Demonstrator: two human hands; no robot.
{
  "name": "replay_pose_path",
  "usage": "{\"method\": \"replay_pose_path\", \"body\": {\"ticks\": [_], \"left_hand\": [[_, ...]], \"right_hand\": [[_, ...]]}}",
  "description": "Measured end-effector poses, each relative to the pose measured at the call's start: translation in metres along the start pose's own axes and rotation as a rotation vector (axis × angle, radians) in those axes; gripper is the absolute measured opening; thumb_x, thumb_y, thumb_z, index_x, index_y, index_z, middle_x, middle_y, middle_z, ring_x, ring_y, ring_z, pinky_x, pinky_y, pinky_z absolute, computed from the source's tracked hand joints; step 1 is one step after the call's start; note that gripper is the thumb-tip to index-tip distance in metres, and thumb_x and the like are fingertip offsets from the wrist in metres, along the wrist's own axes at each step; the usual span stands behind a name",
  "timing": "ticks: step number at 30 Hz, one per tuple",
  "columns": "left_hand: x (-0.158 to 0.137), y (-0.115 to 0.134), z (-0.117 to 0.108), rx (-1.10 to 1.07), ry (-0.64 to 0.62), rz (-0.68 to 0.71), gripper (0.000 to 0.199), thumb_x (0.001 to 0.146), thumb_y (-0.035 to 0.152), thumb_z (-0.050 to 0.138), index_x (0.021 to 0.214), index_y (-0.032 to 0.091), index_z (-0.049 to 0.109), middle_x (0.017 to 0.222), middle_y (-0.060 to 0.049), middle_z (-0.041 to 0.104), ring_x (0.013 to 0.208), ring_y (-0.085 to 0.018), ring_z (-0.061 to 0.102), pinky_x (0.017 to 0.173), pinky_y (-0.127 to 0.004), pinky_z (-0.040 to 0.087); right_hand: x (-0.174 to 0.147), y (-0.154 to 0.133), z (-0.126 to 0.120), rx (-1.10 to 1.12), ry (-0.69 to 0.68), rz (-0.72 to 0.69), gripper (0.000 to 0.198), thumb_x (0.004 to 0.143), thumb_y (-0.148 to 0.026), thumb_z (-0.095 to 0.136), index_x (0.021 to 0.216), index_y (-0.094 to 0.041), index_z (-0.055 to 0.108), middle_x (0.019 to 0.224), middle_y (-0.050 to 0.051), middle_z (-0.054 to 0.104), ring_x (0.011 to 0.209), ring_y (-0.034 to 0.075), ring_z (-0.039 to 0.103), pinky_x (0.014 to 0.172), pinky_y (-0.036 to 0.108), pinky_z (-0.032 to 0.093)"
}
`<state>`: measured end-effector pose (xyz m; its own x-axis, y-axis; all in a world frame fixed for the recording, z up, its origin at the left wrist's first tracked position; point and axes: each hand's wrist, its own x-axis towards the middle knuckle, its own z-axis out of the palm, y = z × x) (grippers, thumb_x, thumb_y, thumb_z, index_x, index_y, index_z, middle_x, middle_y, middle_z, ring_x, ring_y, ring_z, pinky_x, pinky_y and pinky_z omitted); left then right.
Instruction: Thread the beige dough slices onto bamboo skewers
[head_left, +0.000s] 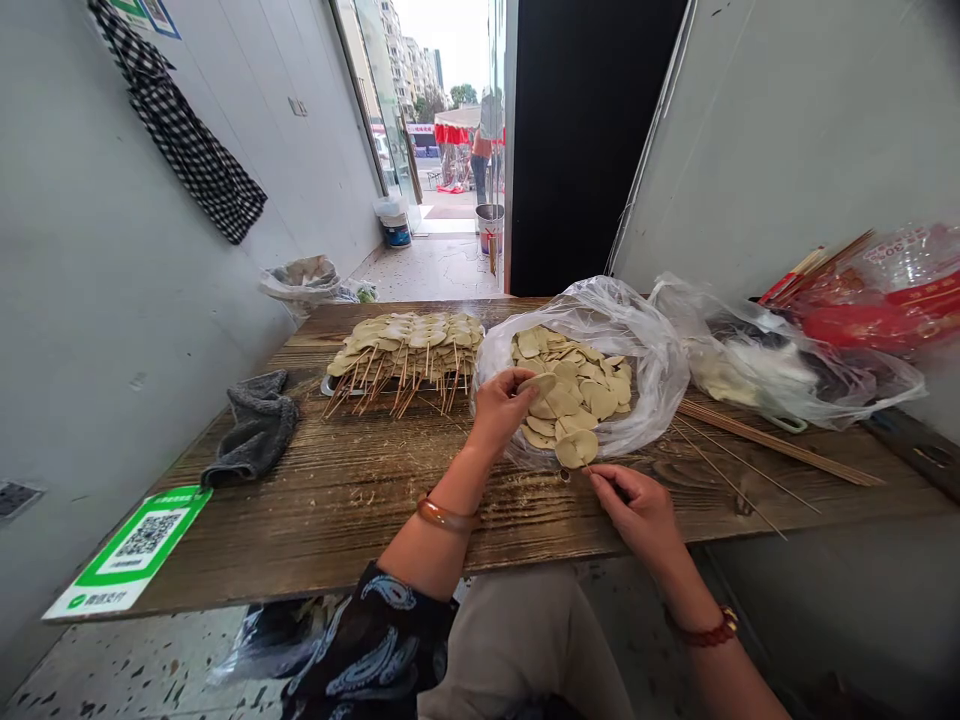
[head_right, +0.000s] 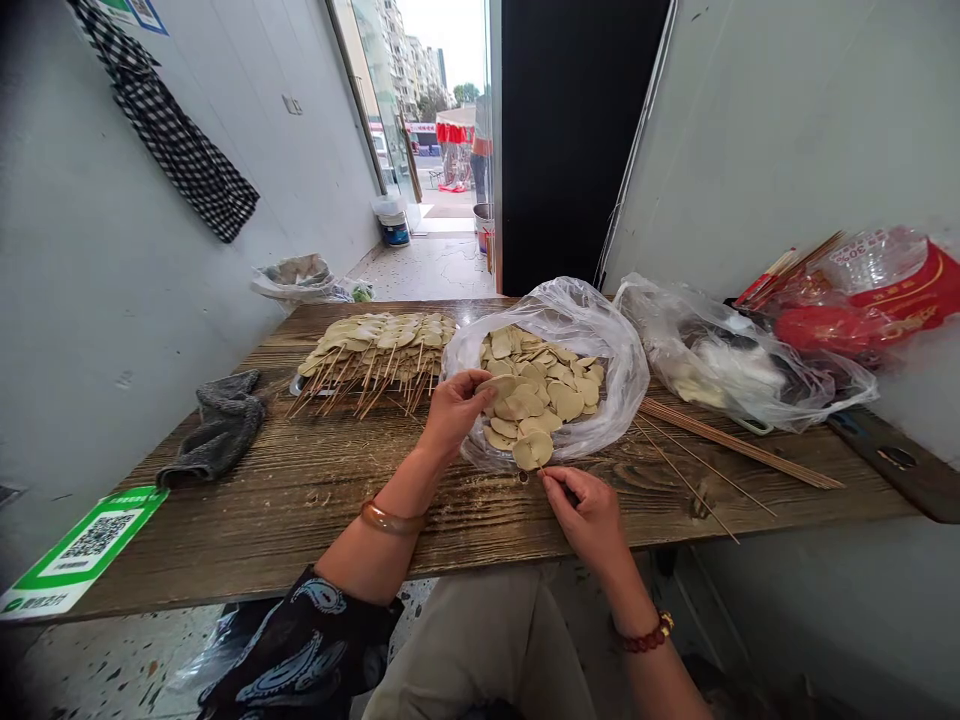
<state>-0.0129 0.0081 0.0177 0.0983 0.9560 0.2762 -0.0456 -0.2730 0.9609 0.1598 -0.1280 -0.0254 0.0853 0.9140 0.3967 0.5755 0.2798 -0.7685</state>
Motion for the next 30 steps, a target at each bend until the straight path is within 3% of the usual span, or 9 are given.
{"method": "replay_pose_path", "body": {"ticks": [8, 12, 17, 22, 30], "left_hand": [[-0.004, 0.010, 0.004, 0.213, -0.038, 0.158, 0.007, 0.068, 0.022, 0.065, 0.072, 0.016, 0.068, 0.070, -0.001, 0.061, 0.064, -0.010, 0.051, 0.059, -0.021, 0.039], [-0.008, 0.012, 0.008, 0.251, -0.103, 0.172, 0.007, 0.067, 0.018, 0.064, 0.072, 0.016, 0.068, 0.069, 0.000, 0.061, 0.063, -0.010, 0.050, 0.059, -0.021, 0.038], [-0.008, 0.006, 0.010, 0.123, -0.169, 0.064, 0.012, 0.066, 0.024, 0.067, 0.073, 0.015, 0.066, 0.066, 0.000, 0.059, 0.060, -0.009, 0.048, 0.055, -0.020, 0.037], [-0.003, -0.003, 0.006, -0.087, -0.068, -0.069, 0.019, 0.062, 0.027, 0.070, 0.074, 0.014, 0.063, 0.060, 0.002, 0.055, 0.054, -0.007, 0.044, 0.050, -0.019, 0.034], [-0.005, 0.001, 0.006, -0.334, -0.056, -0.307, 0.031, 0.055, 0.032, 0.077, 0.073, 0.013, 0.061, 0.057, 0.003, 0.054, 0.048, -0.005, 0.044, 0.046, -0.019, 0.035]], "right_hand": [[0.001, 0.002, 0.002, -0.036, 0.001, 0.008, 0.022, 0.086, -0.030, 0.052, 0.087, -0.019, 0.071, 0.087, 0.006, 0.074, 0.081, 0.021, 0.069, 0.073, 0.030, 0.052], [0.001, 0.001, 0.003, -0.027, 0.009, 0.017, 0.022, 0.086, -0.029, 0.051, 0.087, -0.019, 0.071, 0.087, 0.006, 0.074, 0.081, 0.021, 0.068, 0.073, 0.030, 0.052], [0.001, 0.001, 0.003, -0.012, 0.028, 0.023, 0.022, 0.086, -0.029, 0.051, 0.087, -0.019, 0.071, 0.086, 0.006, 0.074, 0.079, 0.020, 0.068, 0.071, 0.030, 0.052], [0.001, -0.002, 0.000, 0.008, 0.004, 0.013, 0.023, 0.086, -0.030, 0.052, 0.087, -0.020, 0.072, 0.085, 0.006, 0.074, 0.077, 0.020, 0.069, 0.070, 0.030, 0.053], [0.000, -0.002, -0.003, 0.014, 0.001, -0.020, 0.023, 0.086, -0.030, 0.051, 0.087, -0.022, 0.072, 0.087, 0.005, 0.074, 0.080, 0.021, 0.069, 0.072, 0.031, 0.053]]}}
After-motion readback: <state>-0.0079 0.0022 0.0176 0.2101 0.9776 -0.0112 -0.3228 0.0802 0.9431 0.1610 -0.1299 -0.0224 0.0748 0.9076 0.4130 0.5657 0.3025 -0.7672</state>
